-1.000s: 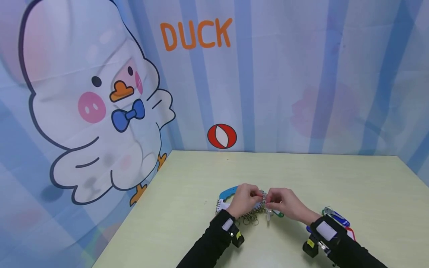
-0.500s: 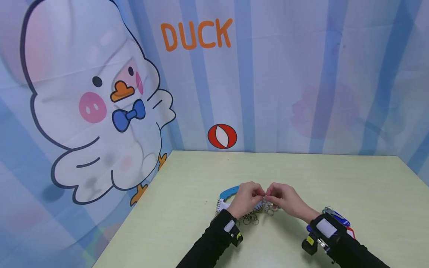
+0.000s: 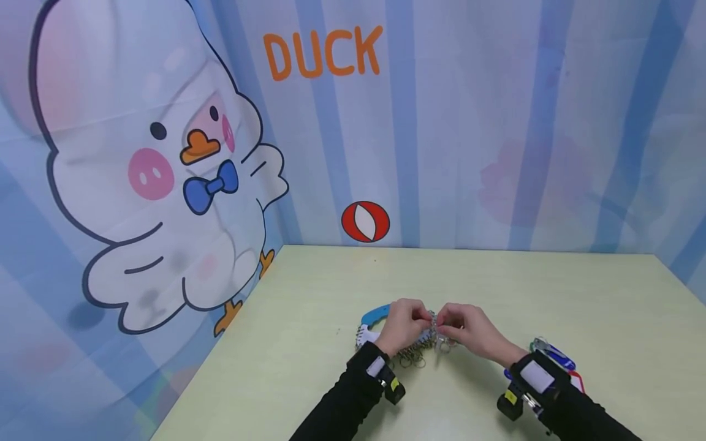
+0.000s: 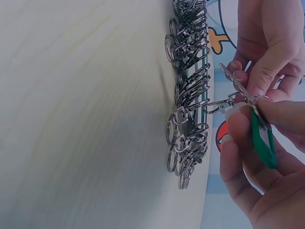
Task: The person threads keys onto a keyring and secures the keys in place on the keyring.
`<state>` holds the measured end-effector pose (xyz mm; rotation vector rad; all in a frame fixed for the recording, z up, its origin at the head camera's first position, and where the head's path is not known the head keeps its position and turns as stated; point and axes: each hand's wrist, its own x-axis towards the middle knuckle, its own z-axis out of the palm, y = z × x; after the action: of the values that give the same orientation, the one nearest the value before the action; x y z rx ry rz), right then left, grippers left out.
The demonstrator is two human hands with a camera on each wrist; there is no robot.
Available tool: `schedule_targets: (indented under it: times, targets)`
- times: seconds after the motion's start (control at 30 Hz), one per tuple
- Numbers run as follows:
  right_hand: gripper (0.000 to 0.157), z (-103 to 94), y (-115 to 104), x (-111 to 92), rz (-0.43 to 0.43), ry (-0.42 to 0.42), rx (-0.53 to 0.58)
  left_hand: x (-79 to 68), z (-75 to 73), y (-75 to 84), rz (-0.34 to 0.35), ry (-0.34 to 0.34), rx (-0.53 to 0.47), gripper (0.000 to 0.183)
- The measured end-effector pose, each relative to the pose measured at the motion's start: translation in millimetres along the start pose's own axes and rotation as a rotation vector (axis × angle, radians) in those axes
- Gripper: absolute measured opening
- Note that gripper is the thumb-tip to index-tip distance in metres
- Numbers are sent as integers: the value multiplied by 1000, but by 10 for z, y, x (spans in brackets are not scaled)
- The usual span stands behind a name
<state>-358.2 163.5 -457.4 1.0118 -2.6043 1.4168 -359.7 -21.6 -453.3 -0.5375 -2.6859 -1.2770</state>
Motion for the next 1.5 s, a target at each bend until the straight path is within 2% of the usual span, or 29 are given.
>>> schedule_targets:
  times: [0.2,0.3,0.43,0.53,0.63,0.87,1.2,1.5]
  targets:
    - [7,-6,-37,15,-7,-21,9,14,-19,7,-25,8,-31,7]
    - [6,-7,-39,21,-1,-19,-2,16,-32,11,-20,-10,-3,6]
    - [4,-20,-24,31,22,6,-14,1,-36,42,57,-43,72,3]
    - [5,-28,-20,42,43,22,-9,-9,-18,59,143,-28,146,3]
    - [5,-27,-23,46,49,24,-3,-11,4,48,175,11,201,5]
    - [4,-9,-14,30,49,17,21,-14,24,12,143,39,162,10]
    - [5,18,1,6,17,17,-6,-32,43,0,177,64,172,14]
    - [8,29,-18,-7,20,-24,-1,-28,51,3,78,75,109,11]
